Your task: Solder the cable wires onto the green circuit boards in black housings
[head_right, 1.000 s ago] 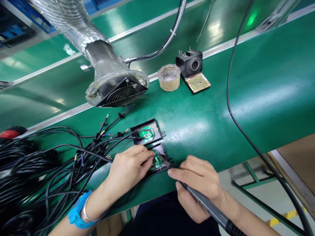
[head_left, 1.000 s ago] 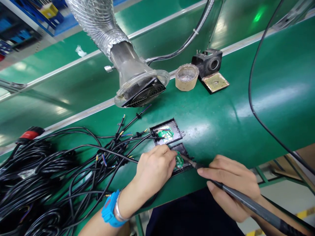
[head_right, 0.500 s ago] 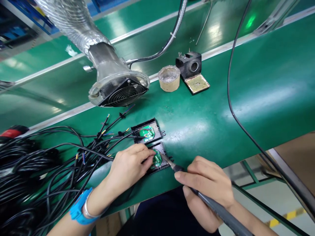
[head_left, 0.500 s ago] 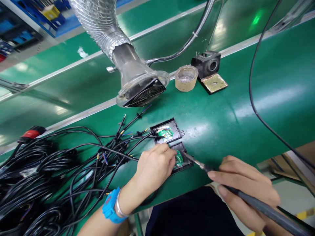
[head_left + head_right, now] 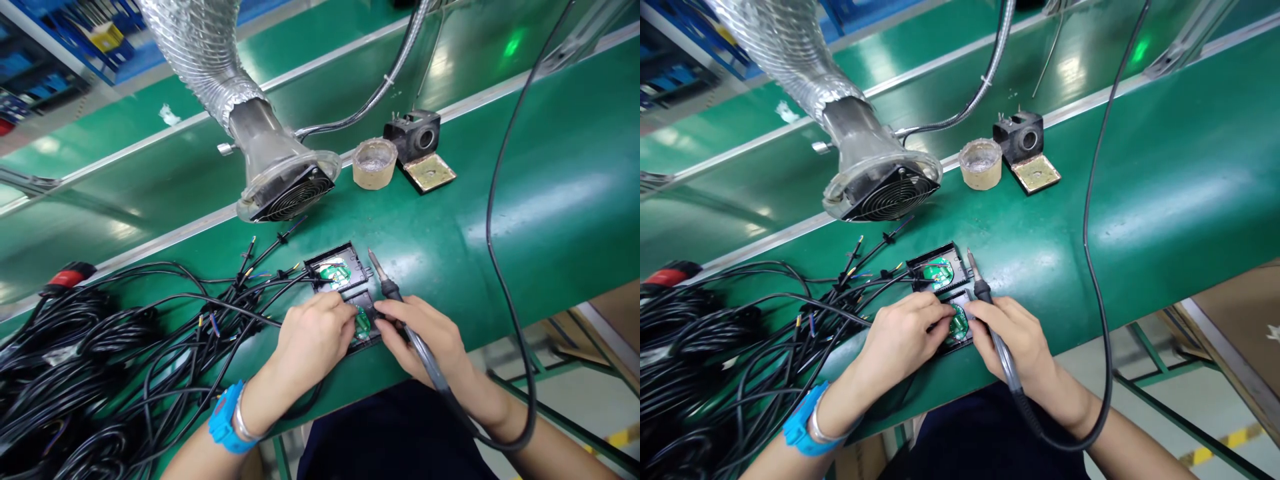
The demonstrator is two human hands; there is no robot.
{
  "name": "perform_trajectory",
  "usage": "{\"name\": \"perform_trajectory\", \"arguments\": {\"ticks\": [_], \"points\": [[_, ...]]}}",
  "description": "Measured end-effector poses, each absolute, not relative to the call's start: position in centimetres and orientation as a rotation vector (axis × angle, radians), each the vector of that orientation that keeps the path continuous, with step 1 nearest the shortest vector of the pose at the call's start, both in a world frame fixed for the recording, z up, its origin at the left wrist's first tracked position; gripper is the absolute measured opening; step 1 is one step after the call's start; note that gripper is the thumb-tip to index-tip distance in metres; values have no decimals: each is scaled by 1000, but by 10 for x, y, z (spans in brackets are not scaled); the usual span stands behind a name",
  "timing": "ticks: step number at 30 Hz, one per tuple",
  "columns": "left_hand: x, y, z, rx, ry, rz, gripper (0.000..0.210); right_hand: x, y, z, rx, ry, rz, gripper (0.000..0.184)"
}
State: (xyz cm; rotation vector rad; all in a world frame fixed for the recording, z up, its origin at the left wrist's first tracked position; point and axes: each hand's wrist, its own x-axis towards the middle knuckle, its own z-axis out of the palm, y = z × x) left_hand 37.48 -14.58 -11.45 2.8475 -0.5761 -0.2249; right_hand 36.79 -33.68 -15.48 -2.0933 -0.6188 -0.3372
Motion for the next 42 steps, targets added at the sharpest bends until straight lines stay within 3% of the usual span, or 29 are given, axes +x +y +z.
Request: {"name": "perform_trajectory", "arguments": {"ticks": [12, 25, 36, 42], "points": [[379, -141, -100, 2747, -766, -464, 20, 364, -336, -158, -2141, -609, -379, 28], [387, -131, -110, 2414, -828, -281, 18, 363, -337, -158, -2122, -615, -366, 28], [391, -132, -112, 2690, -1047, -231, 25, 363, -336, -158, -2097, -574, -368, 28], [390, -133, -113, 2729, -1036, -169, 22, 355, -353, -139, -1999, -575, -353, 42]]}}
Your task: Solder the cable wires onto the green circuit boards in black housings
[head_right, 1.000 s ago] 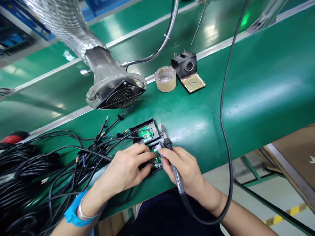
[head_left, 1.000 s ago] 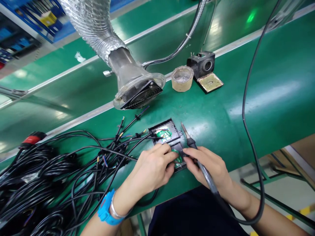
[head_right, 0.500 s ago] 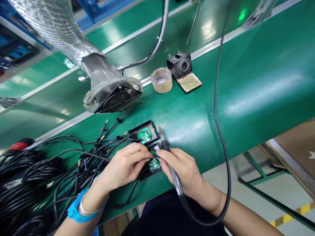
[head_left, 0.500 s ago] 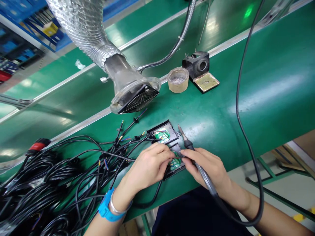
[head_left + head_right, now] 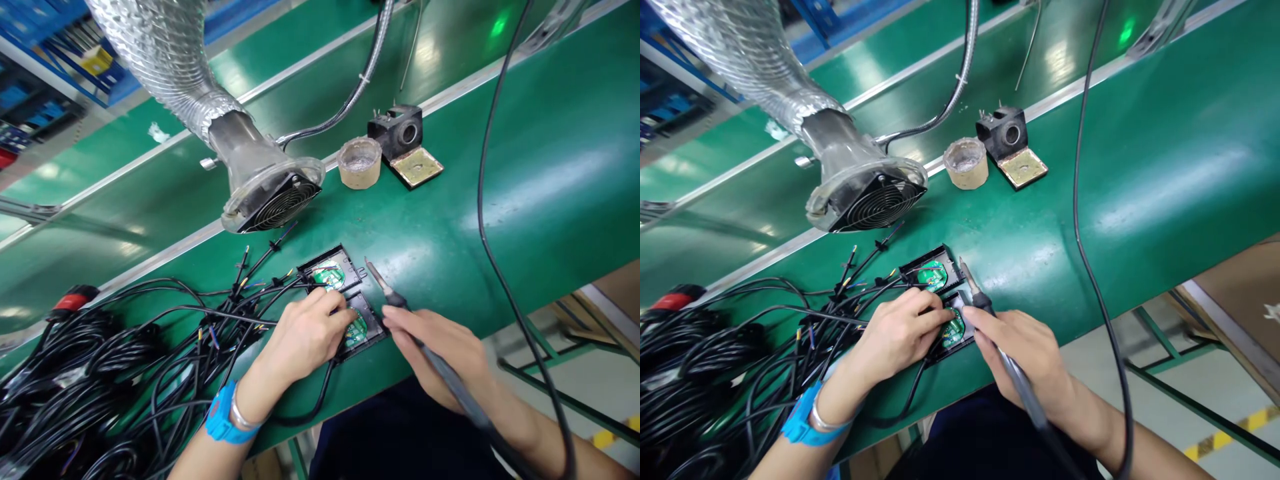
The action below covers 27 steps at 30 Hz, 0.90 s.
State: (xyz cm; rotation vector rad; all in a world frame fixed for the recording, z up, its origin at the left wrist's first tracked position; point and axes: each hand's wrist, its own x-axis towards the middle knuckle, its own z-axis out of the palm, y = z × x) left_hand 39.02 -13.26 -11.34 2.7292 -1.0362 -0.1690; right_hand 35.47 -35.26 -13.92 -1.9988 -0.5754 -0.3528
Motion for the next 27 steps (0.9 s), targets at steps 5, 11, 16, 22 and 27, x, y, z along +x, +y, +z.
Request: {"name": "perform_trajectory", "arguments": {"ticks": [5, 11, 16, 22, 27], "points": [[390, -133, -116, 2714, -970, -112, 24, 343, -375, -118, -1932, -595, -226, 37], [388, -136, -114, 2744, -952, -113, 23, 345, -372, -128, -1856, -589, -210, 31], [386, -136, -114, 2779, -986, -98, 22, 348, -369, -133, -1853, -623, -188, 29], [387, -133, -116, 2740, -963, -125, 22, 351, -368, -130, -1866, -661, -203, 30], [388, -133, -117, 2726, -955, -152, 20, 353, -366, -127, -1891, -677, -220, 28]]}}
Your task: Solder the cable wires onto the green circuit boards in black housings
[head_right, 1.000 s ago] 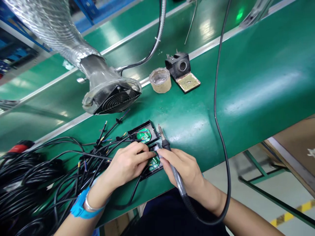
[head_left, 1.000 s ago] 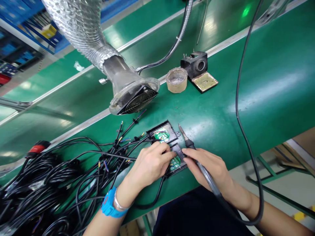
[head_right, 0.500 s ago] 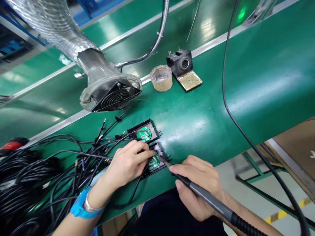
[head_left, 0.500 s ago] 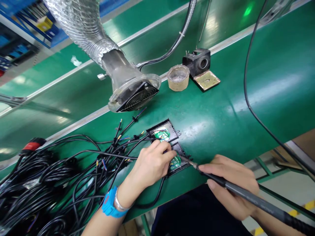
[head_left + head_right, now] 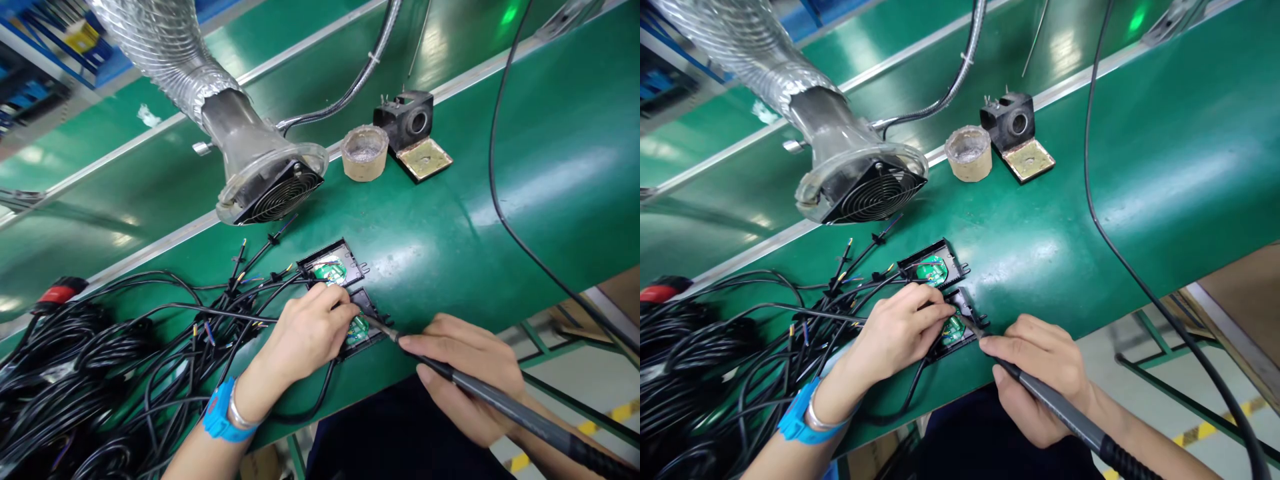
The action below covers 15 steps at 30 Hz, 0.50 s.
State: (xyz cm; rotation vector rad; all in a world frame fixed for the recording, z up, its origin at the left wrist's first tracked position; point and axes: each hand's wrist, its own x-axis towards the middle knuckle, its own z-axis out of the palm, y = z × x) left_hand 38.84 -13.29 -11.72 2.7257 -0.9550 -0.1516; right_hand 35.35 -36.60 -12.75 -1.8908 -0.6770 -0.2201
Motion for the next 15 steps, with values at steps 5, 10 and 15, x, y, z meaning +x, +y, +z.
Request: {"name": "perform_trajectory", "arguments": {"ticks": [5, 10, 15], "points": [[389, -133, -116, 2744, -986, -154, 18, 351, -366, -128, -1900, -682, -245, 30], [390, -134, -113, 2765, -1004, -176, 19, 347, -364, -126, -1947, -694, -274, 31], [390, -135, -113, 2766, -1012, -196, 20, 343, -362, -128, -1993, -705, -303, 32]]}}
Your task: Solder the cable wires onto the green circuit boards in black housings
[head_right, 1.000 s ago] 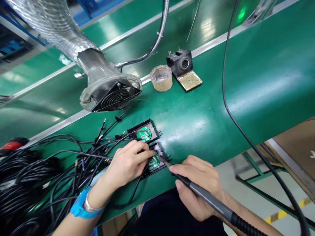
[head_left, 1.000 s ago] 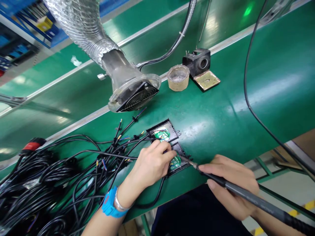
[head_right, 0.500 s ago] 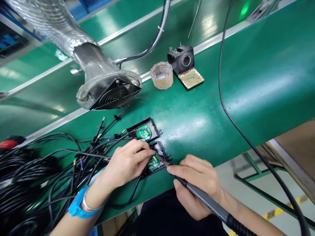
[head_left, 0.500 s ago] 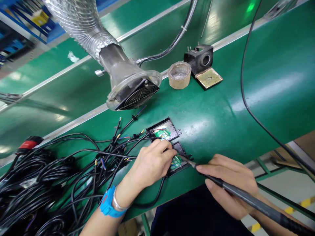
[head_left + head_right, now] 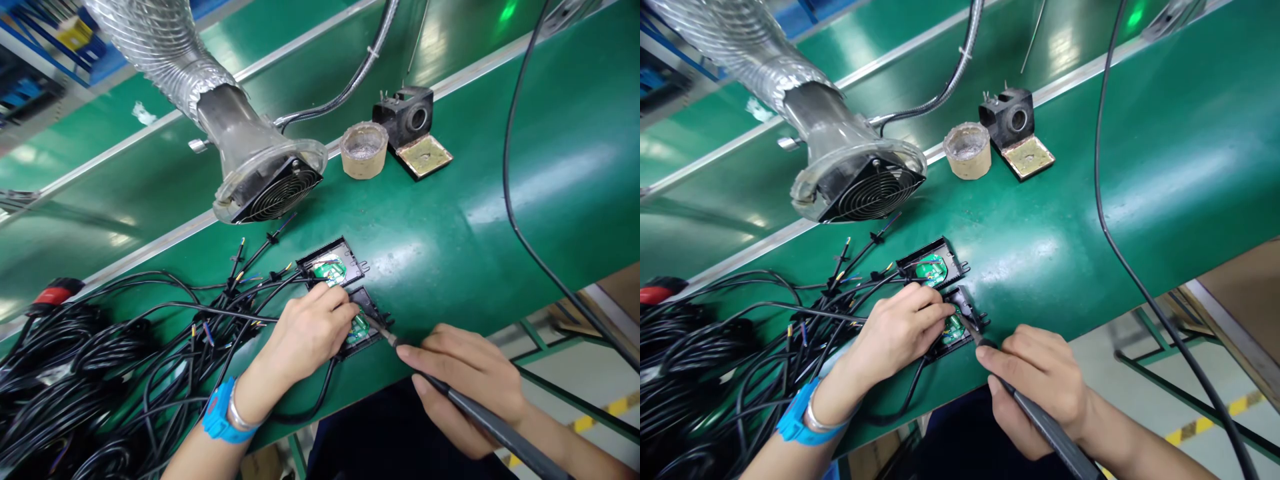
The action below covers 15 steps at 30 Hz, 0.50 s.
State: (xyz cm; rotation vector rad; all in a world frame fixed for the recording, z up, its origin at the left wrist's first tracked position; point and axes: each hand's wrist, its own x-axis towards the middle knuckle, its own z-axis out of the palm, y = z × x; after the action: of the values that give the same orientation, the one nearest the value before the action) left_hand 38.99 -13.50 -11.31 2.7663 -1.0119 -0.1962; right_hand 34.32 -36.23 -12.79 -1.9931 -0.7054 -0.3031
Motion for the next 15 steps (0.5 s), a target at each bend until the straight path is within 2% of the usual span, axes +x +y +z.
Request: {"name": "perform_trajectory", "arguments": {"ticks": [15], "points": [[389, -137, -112, 2778, -1112, -178, 18, 334, -358, -135, -2095, -890, -433, 32]]}}
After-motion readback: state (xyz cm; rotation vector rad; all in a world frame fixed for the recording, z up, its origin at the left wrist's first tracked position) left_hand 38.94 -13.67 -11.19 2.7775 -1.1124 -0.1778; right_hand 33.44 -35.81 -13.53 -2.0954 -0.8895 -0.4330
